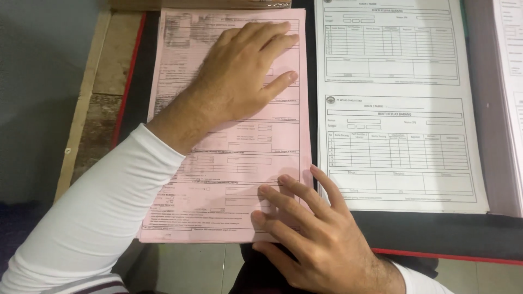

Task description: Organizing and sorting various printed forms and documents on a desk.

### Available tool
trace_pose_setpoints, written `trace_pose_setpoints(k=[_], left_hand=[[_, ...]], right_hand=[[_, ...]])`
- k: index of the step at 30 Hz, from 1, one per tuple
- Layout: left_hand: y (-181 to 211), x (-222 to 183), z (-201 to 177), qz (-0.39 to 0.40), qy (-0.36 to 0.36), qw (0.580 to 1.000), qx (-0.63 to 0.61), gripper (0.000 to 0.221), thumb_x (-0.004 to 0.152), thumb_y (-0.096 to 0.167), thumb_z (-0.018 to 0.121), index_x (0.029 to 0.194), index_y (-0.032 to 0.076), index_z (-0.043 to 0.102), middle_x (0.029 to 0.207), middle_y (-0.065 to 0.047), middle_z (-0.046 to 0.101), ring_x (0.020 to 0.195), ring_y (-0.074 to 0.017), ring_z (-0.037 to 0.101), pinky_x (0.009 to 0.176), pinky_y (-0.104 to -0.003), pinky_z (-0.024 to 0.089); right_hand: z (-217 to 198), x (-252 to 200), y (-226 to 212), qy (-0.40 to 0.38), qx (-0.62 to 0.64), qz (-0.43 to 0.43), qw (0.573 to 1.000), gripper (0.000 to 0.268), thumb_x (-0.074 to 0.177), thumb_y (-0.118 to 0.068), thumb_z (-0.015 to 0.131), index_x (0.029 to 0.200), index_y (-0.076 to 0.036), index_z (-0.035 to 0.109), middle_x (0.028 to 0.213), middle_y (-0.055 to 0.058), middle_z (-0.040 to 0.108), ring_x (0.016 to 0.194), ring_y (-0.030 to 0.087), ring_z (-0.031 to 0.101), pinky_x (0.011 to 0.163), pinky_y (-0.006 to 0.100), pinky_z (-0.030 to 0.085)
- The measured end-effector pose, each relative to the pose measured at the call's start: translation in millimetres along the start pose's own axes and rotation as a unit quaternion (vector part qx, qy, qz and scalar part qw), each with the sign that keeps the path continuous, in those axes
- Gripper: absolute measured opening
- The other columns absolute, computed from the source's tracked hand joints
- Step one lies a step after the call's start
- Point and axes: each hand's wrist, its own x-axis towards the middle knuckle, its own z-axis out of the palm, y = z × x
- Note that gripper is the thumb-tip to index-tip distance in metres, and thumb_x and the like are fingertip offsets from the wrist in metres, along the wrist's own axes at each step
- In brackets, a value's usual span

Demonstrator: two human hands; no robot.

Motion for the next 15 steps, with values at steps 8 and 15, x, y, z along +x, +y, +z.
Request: trace_pose_setpoints(k=[8, 15], left_hand=[[-17, 0, -14, -0.016, -0.152, 0.986, -0.073, 0.086, 0.090, 0.063, 0.065, 0.158, 0.016, 0.039, 0.165, -0.008, 0.034, 0.149, -0.0280, 0.029, 0.117, -0.051, 0.017], [-8, 2, -19, -0.054, -0.215, 0.973, -0.061, 0.086, 0.096, 0.062, 0.056, 0.162, 0.016, 0.025, 0.170, -0.006, 0.019, 0.155, -0.0232, 0.014, 0.119, -0.058, 0.006]], right_hand=[[-2, -1, 2, 0.007, -0.010, -0.013, 1.000, 0.026, 0.092, -0.034, 0.079, 0.104, -0.014, 0.070, 0.125, 0.010, 0.069, 0.115, 0.034, 0.067, 0.101, 0.062, 0.046], [-1, -4, 0, 0.013, -0.020, 0.010, 1.000, 0.031, 0.090, -0.037, 0.079, 0.105, -0.013, 0.069, 0.124, 0.011, 0.069, 0.115, 0.033, 0.066, 0.101, 0.058, 0.044]])
